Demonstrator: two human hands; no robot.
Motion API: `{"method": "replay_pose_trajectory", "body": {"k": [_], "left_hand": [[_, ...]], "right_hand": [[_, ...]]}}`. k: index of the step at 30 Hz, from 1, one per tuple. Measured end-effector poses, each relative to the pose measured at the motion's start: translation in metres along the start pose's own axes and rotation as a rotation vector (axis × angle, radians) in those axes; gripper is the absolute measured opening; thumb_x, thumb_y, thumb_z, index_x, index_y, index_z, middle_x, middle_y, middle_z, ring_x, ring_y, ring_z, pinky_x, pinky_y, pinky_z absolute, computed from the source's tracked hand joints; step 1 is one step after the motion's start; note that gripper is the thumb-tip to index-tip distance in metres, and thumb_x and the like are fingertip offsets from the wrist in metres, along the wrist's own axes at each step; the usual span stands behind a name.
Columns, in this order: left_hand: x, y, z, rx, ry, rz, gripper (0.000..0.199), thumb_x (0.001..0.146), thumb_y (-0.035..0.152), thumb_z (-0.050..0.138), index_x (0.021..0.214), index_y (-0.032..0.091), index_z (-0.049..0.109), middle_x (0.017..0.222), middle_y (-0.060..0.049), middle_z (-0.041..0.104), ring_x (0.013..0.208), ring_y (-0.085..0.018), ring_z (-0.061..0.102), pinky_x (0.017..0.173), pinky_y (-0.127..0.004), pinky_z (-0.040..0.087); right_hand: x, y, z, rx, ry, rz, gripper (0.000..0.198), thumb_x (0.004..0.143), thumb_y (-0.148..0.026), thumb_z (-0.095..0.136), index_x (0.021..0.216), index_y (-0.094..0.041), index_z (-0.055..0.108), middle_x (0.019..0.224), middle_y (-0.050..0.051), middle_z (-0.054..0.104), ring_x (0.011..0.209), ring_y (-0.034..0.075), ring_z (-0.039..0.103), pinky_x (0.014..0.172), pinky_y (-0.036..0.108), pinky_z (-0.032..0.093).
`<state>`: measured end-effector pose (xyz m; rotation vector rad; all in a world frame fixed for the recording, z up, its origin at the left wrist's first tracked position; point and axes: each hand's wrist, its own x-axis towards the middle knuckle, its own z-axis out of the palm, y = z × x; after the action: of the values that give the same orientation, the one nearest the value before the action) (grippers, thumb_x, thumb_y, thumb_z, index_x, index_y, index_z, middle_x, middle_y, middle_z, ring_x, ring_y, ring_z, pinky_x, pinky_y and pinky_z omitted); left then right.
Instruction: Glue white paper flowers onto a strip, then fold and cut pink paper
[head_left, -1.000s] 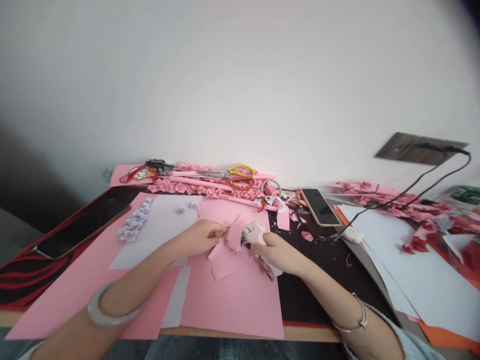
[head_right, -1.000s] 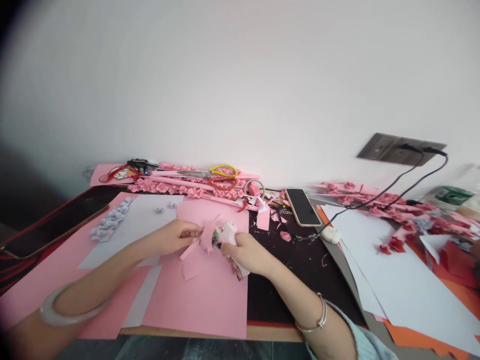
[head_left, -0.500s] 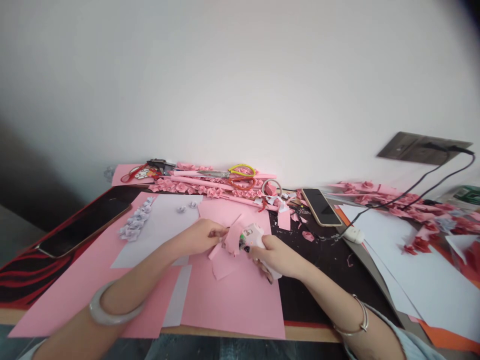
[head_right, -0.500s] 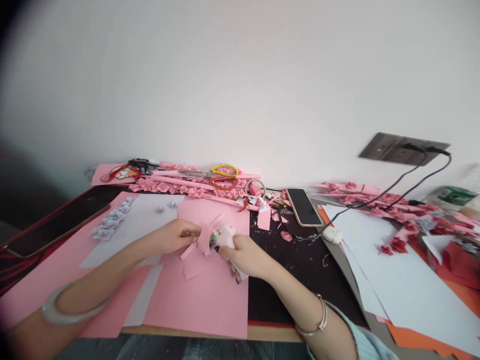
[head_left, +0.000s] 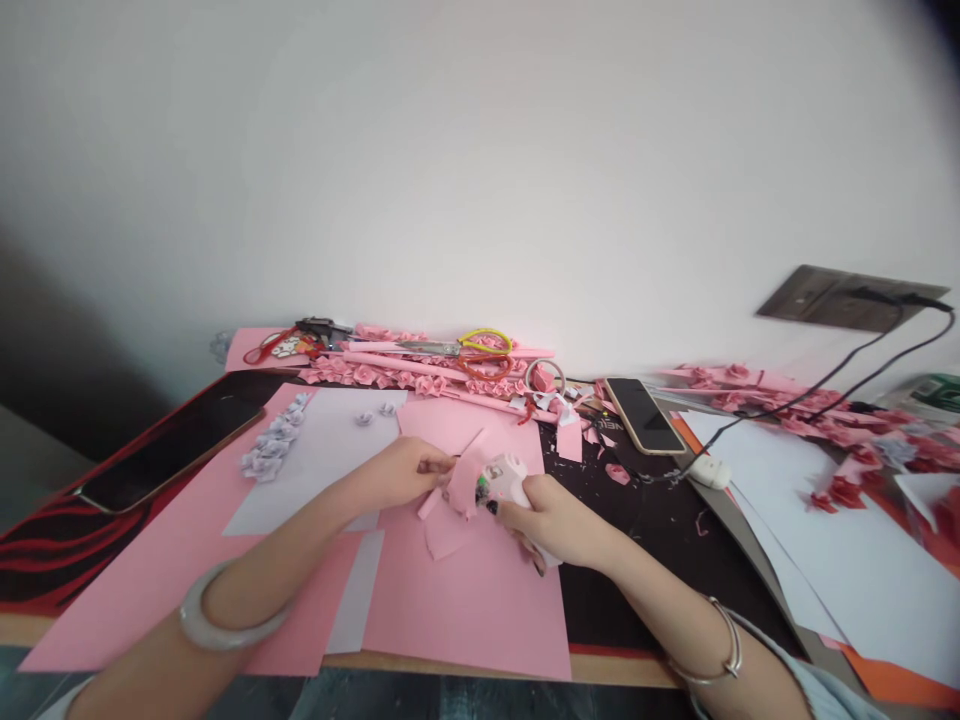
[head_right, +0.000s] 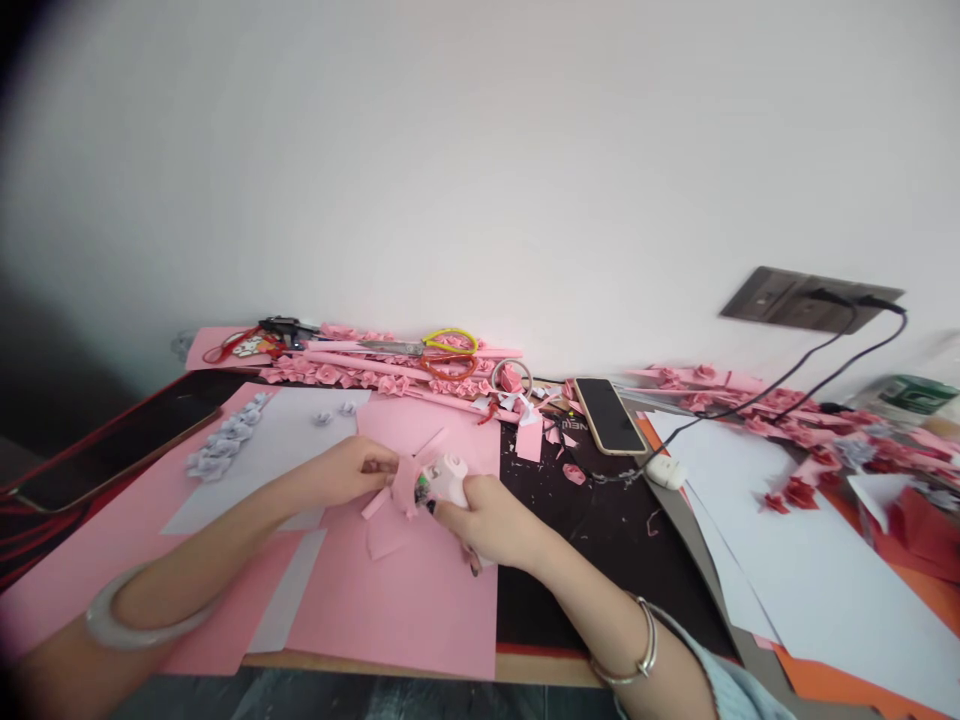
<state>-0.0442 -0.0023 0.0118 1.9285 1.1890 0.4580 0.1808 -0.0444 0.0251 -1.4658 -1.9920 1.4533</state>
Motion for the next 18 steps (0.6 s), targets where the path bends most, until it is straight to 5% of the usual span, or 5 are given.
{"method": "replay_pose_trajectory", "body": {"k": [5, 11, 18], "left_hand": [[0.0012, -0.0055, 0.0008, 0.015, 0.042, -0.028, 0.030, 0.070, 0.031, 0.053, 0.097, 0.018, 0.059, 0.062, 0.002, 0.060, 0.056, -0.014, 0.053, 0.051, -0.021, 0.037], [0.0006, -0.0084, -0.0006, 0.032, 0.028, -0.084, 0.015, 0.069, 0.030, 0.051, 0.075, 0.018, 0.057, 0.056, 0.003, 0.059, 0.046, -0.012, 0.051, 0.045, -0.021, 0.036], [0.0011, -0.0075, -0.0020, 0.077, 0.014, -0.052, 0.016, 0.070, 0.030, 0.050, 0.068, 0.017, 0.059, 0.062, 0.000, 0.061, 0.058, -0.015, 0.055, 0.051, -0.022, 0.037]], "right_hand": [[-0.0010, 0.0007, -0.0002, -0.042, 0.011, -0.010, 0.035, 0.080, -0.030, 0.042, 0.048, -0.016, 0.048, 0.039, 0.000, 0.053, 0.031, 0.009, 0.050, 0.031, 0.016, 0.037], [-0.0013, 0.0019, 0.0006, -0.027, -0.035, -0.015, 0.034, 0.080, -0.030, 0.041, 0.050, -0.016, 0.048, 0.041, -0.001, 0.053, 0.032, 0.010, 0.050, 0.032, 0.017, 0.039], [-0.0023, 0.0009, 0.0026, -0.024, -0.050, -0.011, 0.035, 0.080, -0.031, 0.042, 0.050, -0.016, 0.048, 0.041, -0.001, 0.053, 0.032, 0.009, 0.050, 0.033, 0.016, 0.039]]}}
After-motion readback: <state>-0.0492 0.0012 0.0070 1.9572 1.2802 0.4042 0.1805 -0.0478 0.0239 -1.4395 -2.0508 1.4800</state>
